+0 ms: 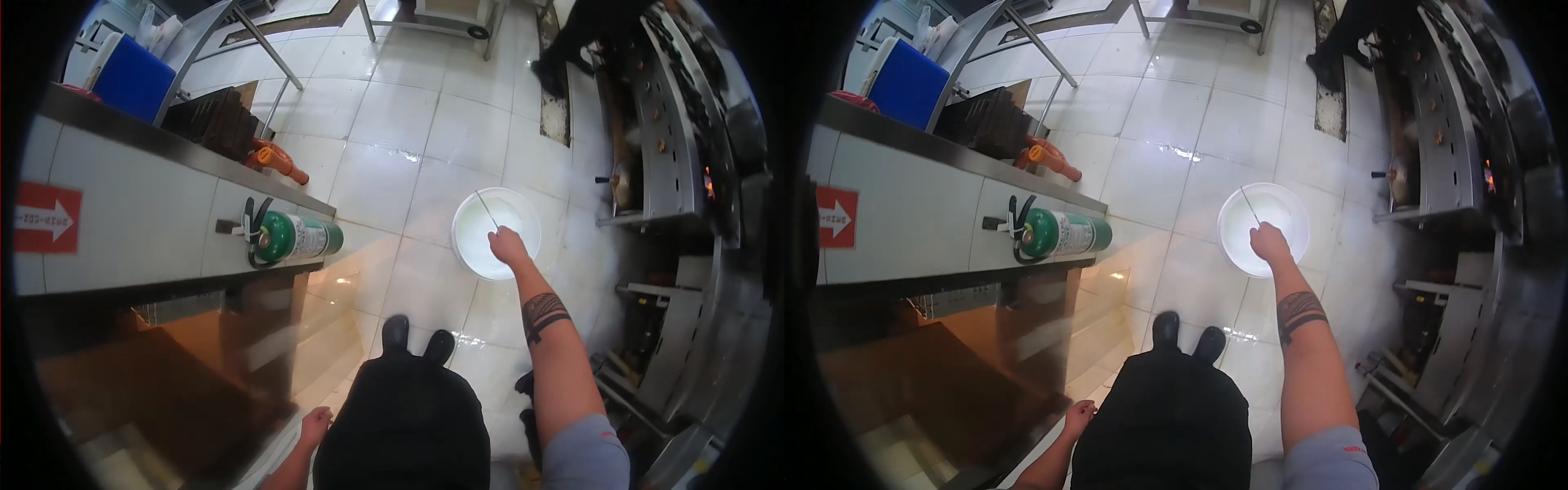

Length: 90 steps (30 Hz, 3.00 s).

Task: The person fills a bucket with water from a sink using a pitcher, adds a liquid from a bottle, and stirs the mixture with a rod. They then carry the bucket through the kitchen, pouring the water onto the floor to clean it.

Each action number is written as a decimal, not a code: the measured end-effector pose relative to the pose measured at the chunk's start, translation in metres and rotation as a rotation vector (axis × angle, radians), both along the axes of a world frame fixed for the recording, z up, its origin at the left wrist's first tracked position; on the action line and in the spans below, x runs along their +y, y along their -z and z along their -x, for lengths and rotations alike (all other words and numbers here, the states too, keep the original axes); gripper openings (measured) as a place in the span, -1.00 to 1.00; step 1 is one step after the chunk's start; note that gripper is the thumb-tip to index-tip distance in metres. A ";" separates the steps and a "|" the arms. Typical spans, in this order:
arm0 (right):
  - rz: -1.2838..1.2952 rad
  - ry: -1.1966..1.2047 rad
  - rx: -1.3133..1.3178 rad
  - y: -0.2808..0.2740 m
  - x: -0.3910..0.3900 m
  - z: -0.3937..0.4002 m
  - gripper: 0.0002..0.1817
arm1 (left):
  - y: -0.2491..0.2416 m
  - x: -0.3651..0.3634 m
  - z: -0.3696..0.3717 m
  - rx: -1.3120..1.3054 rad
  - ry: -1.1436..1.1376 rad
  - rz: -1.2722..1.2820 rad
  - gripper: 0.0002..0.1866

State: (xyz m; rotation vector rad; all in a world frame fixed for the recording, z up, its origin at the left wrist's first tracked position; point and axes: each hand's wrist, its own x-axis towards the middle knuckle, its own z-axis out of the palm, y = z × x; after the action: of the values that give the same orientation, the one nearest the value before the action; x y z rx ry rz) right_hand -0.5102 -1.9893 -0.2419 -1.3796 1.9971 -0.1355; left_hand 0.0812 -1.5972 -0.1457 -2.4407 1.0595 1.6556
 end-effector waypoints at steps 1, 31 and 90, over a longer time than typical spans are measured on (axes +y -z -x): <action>-0.027 0.026 0.031 -0.004 -0.012 -0.003 -0.56 | -0.004 -0.015 0.009 -0.029 0.062 0.028 -0.66; -0.609 -0.758 0.195 0.057 -0.213 0.185 -0.66 | -0.058 -0.777 0.135 0.032 0.032 0.430 -0.68; -0.079 -1.302 0.260 -0.057 -1.446 -0.769 -0.60 | -0.196 -1.574 -0.229 -0.617 -0.165 0.923 -0.78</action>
State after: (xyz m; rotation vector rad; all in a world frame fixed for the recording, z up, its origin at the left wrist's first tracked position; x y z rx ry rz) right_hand 0.2583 -3.4355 -0.1846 -2.4115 0.9029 0.7182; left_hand 0.3098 -3.1714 0.0508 -3.2533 1.7599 0.2773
